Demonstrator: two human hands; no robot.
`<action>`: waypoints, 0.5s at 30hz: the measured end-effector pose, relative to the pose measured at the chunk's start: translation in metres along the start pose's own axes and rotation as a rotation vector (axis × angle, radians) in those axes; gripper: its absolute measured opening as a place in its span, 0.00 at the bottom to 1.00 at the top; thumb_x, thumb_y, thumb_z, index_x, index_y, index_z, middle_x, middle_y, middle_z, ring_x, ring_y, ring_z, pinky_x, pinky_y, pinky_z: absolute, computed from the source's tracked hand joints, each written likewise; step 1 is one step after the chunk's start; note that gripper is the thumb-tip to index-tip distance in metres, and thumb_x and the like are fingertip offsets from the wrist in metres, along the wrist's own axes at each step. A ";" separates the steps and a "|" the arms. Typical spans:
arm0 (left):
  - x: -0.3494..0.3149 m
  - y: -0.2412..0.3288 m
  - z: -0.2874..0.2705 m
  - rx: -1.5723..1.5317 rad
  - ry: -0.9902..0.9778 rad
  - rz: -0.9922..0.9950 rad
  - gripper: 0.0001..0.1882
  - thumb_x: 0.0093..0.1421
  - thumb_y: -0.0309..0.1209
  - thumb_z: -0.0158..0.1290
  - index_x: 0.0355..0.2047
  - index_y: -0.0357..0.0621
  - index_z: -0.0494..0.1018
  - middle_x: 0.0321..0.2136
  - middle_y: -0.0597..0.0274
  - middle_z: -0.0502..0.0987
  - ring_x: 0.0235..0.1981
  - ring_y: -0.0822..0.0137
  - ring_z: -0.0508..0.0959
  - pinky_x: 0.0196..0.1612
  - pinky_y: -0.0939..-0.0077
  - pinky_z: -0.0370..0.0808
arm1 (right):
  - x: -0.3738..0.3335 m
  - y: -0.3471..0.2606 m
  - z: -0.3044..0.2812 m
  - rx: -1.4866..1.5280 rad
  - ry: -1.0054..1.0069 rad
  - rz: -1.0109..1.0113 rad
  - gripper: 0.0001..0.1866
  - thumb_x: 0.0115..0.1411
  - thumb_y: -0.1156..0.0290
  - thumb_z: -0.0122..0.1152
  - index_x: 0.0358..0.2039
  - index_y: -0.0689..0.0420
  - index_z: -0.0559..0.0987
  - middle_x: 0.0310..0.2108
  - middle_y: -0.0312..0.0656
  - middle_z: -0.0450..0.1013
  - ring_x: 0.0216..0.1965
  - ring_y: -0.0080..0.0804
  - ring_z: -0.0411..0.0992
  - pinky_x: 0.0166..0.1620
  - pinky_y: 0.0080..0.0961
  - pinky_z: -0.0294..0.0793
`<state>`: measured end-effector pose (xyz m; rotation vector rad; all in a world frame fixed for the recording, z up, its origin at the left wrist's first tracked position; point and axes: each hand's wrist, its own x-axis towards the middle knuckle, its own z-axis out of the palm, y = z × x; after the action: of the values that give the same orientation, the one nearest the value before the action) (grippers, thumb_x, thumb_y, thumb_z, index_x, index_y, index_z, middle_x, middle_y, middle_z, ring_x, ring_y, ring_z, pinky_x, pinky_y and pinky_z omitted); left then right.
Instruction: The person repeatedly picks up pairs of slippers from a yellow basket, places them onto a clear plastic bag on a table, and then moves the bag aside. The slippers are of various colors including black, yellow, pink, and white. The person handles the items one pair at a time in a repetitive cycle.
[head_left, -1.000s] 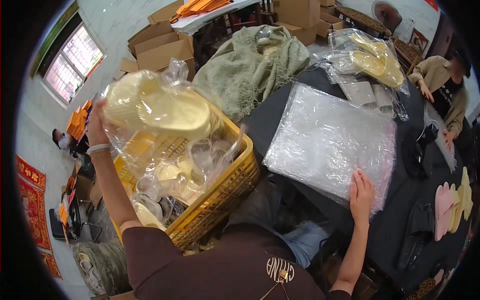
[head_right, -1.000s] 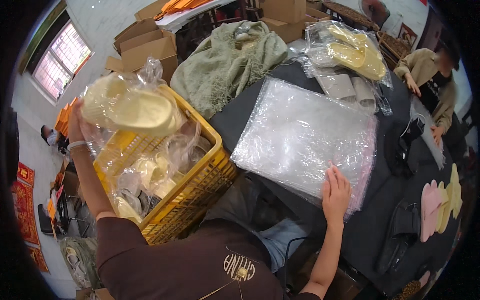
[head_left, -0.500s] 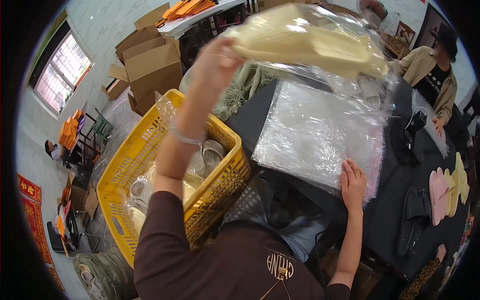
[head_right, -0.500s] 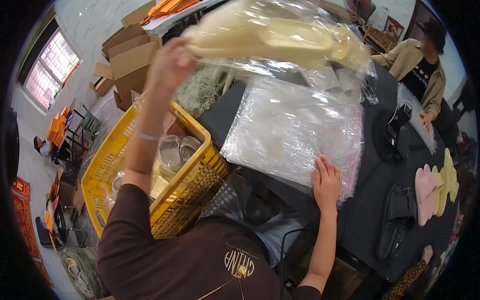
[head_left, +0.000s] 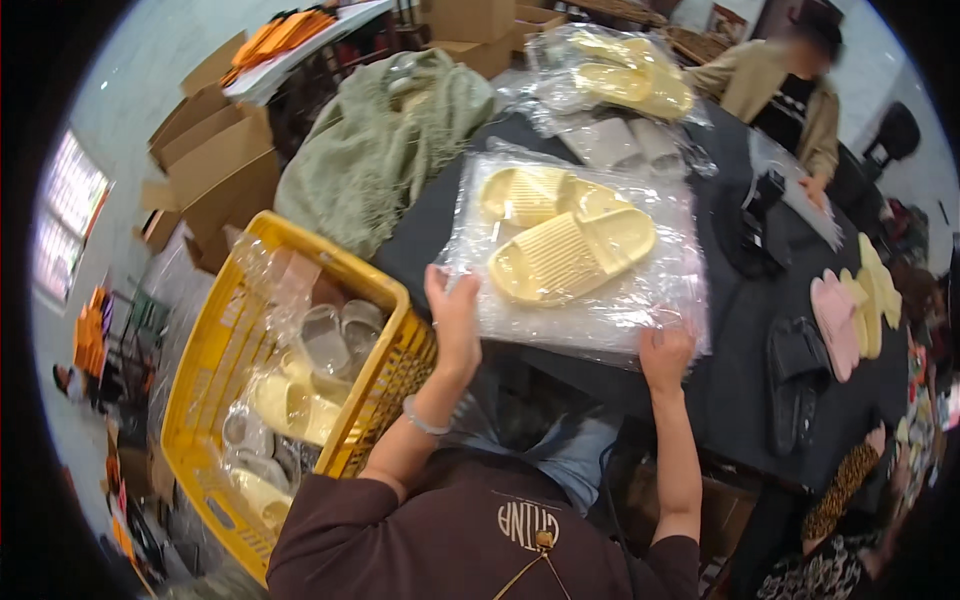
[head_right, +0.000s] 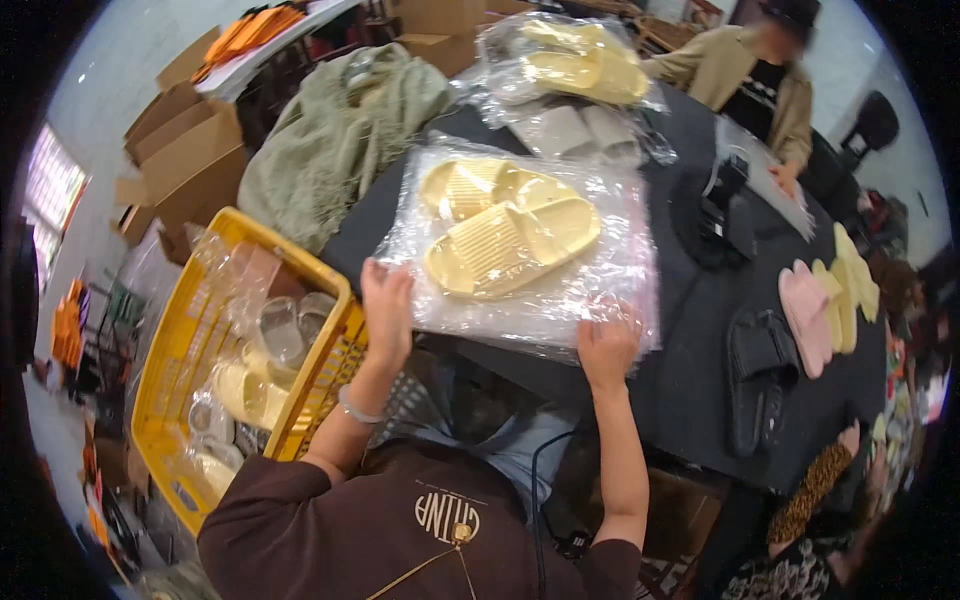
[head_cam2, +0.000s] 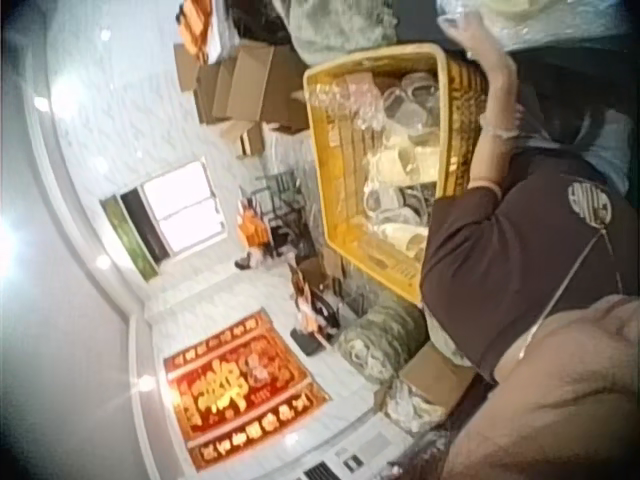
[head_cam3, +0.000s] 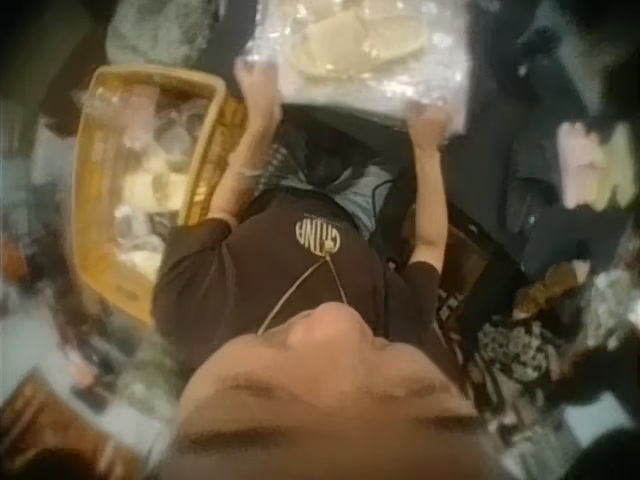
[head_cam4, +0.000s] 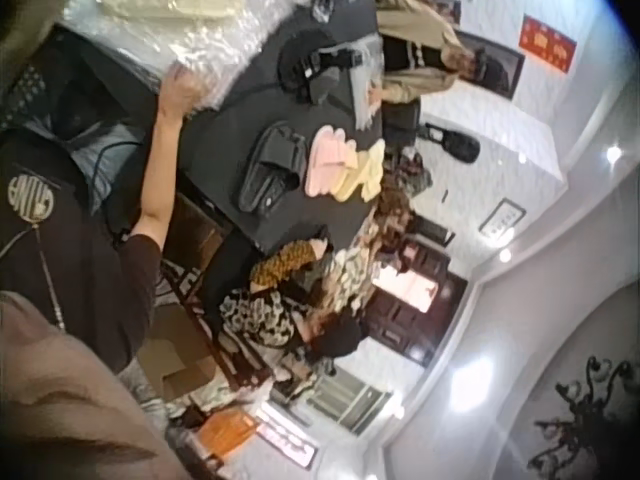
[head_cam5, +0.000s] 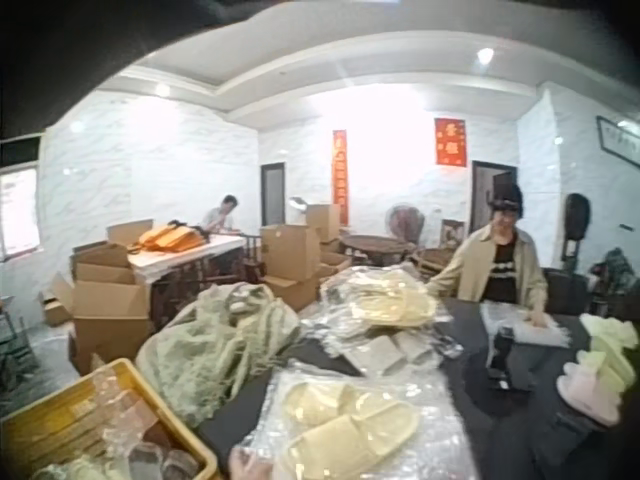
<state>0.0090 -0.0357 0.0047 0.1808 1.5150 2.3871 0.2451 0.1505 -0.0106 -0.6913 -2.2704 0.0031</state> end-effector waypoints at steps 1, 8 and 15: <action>-0.001 0.012 0.004 -0.076 -0.007 -0.036 0.40 0.59 0.27 0.50 0.64 0.33 0.38 0.60 0.48 0.53 0.54 0.63 0.65 0.53 0.72 0.67 | 0.000 0.003 -0.002 -0.054 0.101 0.000 0.15 0.53 0.70 0.54 0.39 0.65 0.76 0.37 0.56 0.73 0.39 0.51 0.69 0.50 0.43 0.63; 0.032 0.010 -0.016 0.069 -0.062 -0.129 0.25 0.64 0.35 0.48 0.56 0.36 0.55 0.42 0.58 0.69 0.42 0.70 0.73 0.39 0.77 0.73 | 0.047 -0.009 -0.051 0.374 0.443 0.282 0.10 0.56 0.72 0.52 0.36 0.64 0.72 0.32 0.45 0.64 0.37 0.35 0.64 0.43 0.29 0.63; 0.034 0.025 0.001 0.195 -0.133 0.040 0.10 0.62 0.34 0.51 0.36 0.41 0.66 0.29 0.65 0.73 0.30 0.73 0.77 0.29 0.82 0.72 | 0.066 0.039 -0.021 0.656 -0.144 0.660 0.25 0.61 0.58 0.55 0.51 0.64 0.70 0.33 0.44 0.74 0.30 0.28 0.71 0.35 0.25 0.70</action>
<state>-0.0280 -0.0334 0.0254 0.4084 1.6930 2.2059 0.2401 0.2117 0.0408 -1.0430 -1.8848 1.0824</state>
